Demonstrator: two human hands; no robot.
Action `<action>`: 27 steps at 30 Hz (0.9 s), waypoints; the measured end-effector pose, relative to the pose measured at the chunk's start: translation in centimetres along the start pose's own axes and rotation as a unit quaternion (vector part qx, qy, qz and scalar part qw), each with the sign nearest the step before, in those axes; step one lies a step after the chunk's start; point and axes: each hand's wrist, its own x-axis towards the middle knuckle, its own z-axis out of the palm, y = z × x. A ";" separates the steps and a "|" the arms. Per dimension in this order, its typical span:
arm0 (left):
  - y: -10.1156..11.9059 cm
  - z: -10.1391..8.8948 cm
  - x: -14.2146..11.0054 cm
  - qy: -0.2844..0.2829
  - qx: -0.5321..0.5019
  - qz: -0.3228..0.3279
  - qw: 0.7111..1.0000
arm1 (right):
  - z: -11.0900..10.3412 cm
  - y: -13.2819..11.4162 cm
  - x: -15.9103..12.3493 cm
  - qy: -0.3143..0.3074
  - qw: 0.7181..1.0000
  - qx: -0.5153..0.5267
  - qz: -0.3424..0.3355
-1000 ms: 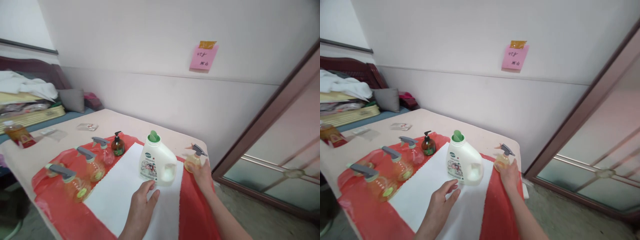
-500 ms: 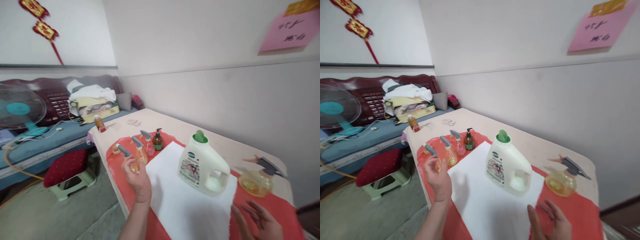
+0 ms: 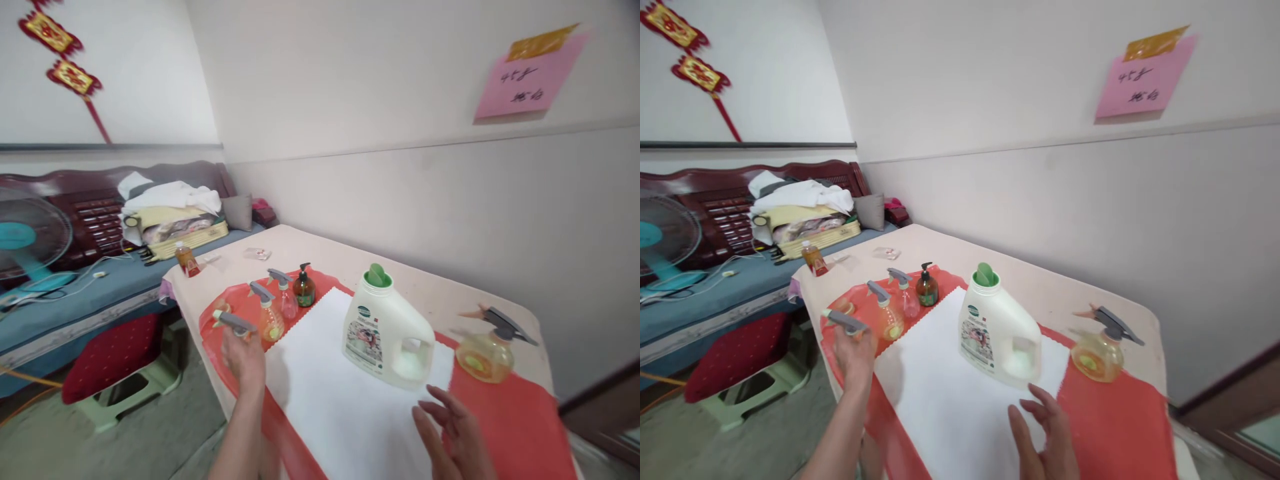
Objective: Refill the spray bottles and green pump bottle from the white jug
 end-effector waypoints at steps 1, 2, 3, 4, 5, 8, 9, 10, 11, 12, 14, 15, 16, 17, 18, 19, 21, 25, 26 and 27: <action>0.5 -0.2 -0.7 0.008 0.001 0.011 1.000 | 0.3 -0.2 -0.4 -0.017 1.000 0.013 -0.001; 1.1 -0.3 -1.5 0.011 -0.001 0.022 1.000 | 0.7 -0.4 -0.8 -0.039 0.999 0.033 -0.001; 1.6 -0.3 -2.6 0.009 -0.009 0.030 0.999 | 1.0 -0.6 -1.2 -0.066 0.996 0.064 0.006; 2.2 -0.3 -3.8 -0.012 -0.023 0.033 0.999 | 1.4 -0.8 -1.5 -0.096 0.989 0.109 0.028; 2.6 -0.2 -5.2 -0.061 -0.050 0.033 0.996 | 1.7 -0.9 -1.8 -0.133 0.974 0.169 0.068; 3.6 0.4 -9.6 -0.294 -0.191 0.014 0.936 | 2.3 -1.1 -2.2 -0.281 0.852 0.374 0.233; 3.9 0.7 -10.9 -0.353 -0.229 -0.003 0.907 | 2.4 -1.1 -2.3 -0.329 0.798 0.422 0.277; 4.1 0.9 -12.0 -0.399 -0.255 -0.021 0.880 | 2.3 -1.1 -2.3 -0.365 0.753 0.456 0.305; 4.2 1.1 -12.9 -0.431 -0.275 -0.037 0.859 | 2.3 -1.0 -2.2 -0.386 0.721 0.476 0.322; 4.4 1.2 -13.5 -0.451 -0.295 -0.052 0.841 | 2.2 -1.0 -2.2 -0.394 0.705 0.486 0.334; 4.7 1.4 -13.9 -0.475 -0.340 -0.084 0.807 | 2.1 -1.0 -2.0 -0.401 0.690 0.482 0.361; 4.9 1.4 -13.8 -0.481 -0.366 -0.104 0.790 | 2.1 -1.1 -1.8 -0.408 0.684 0.475 0.375; 5.0 1.3 -13.6 -0.489 -0.389 -0.126 0.770 | 2.2 -1.1 -1.7 -0.417 0.677 0.465 0.389; 5.0 1.3 -13.4 -0.497 -0.407 -0.147 0.752 | 2.3 -1.2 -1.6 -0.426 0.672 0.453 0.402; 5.1 1.2 -13.1 -0.505 -0.417 -0.164 0.738 | 2.4 -1.2 -1.6 -0.429 0.672 0.442 0.411; 5.1 1.2 -12.9 -0.509 -0.420 -0.176 0.730 | 2.6 -1.3 -1.7 -0.425 0.678 0.435 0.412; 5.0 1.3 -12.6 -0.490 -0.413 -0.205 0.740 | 3.0 -1.3 -2.1 -0.395 0.731 0.424 0.361; 4.7 1.9 -12.3 -0.400 -0.403 -0.296 0.768 | 3.7 -1.1 -3.6 -0.228 0.929 0.286 0.062; 4.6 2.0 -12.2 -0.389 -0.406 -0.311 0.766 | 3.7 -1.0 -3.9 -0.185 0.953 0.242 -0.002; 4.5 2.1 -12.1 -0.383 -0.410 -0.317 0.765 | 3.7 -1.0 -4.0 -0.165 0.961 0.218 -0.041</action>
